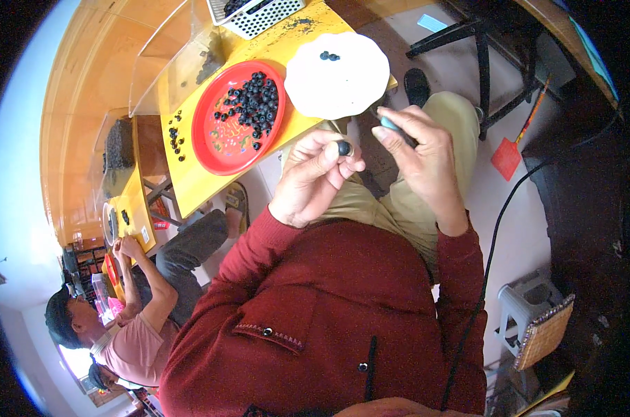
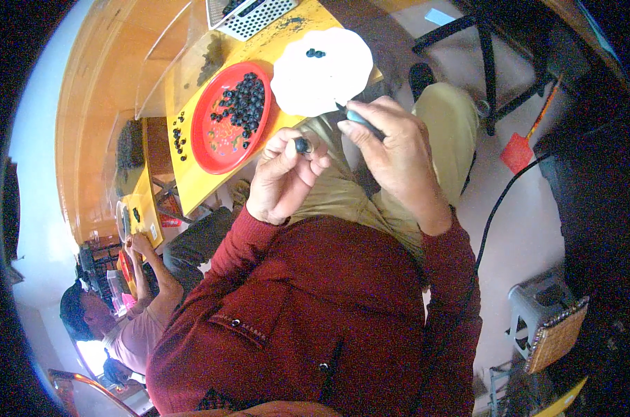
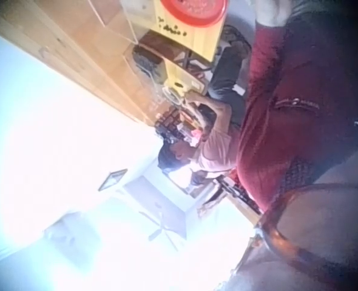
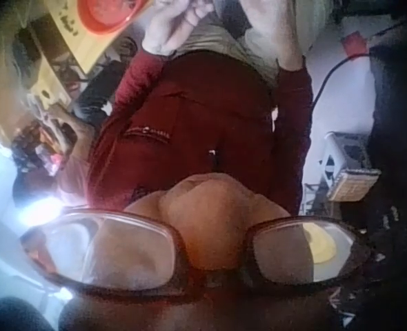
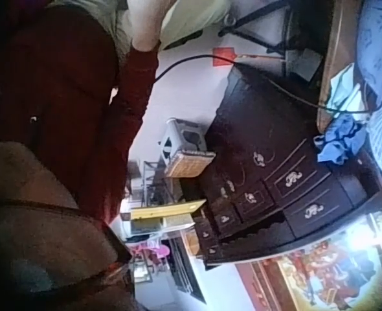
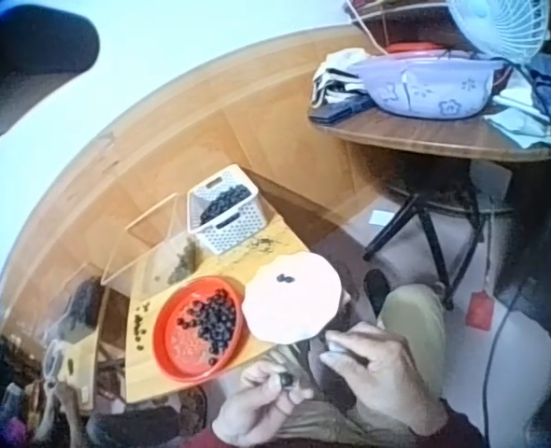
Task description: The person sorts small black objects from a red plate into a white plate, using a blue scraper and their hands to transfer the objects.
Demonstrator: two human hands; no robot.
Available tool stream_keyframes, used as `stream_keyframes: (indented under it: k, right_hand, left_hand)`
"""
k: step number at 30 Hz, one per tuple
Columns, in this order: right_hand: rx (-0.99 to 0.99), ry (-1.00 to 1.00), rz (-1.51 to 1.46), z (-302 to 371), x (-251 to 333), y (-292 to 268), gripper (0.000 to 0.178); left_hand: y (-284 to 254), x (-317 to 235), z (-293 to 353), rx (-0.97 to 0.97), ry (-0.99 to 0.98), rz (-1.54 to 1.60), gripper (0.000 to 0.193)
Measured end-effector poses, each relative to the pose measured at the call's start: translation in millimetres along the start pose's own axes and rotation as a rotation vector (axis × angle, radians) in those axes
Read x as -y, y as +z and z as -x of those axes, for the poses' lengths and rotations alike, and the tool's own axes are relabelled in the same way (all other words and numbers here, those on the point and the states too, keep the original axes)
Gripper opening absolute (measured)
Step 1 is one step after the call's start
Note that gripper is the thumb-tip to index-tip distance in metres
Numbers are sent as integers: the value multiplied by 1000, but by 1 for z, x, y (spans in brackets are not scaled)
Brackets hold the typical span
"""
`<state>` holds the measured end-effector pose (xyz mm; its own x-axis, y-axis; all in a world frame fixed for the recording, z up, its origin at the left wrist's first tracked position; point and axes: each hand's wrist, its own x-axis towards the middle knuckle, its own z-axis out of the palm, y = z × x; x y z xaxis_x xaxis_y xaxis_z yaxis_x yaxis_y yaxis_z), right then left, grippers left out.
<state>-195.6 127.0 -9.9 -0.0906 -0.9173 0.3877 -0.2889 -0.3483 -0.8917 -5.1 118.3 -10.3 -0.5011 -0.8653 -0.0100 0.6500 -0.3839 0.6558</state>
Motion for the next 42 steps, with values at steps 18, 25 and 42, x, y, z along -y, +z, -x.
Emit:
stream_keyframes:
  k: [18, 25, 42]
  right_hand:
    - [340, 253, -617, 7, 5, 1, 11]
    - [385, 112, -466, 0, 14, 6, 13]
    - [376, -172, 195, -115, 3, 144, 35]
  left_hand:
    - [-6, 5, -2, 46, -198, 32, 15]
    - [-16, -1, -3, 46, -158, 57, 15]
    - [-32, -3, 20, -282, -113, 179, 10]
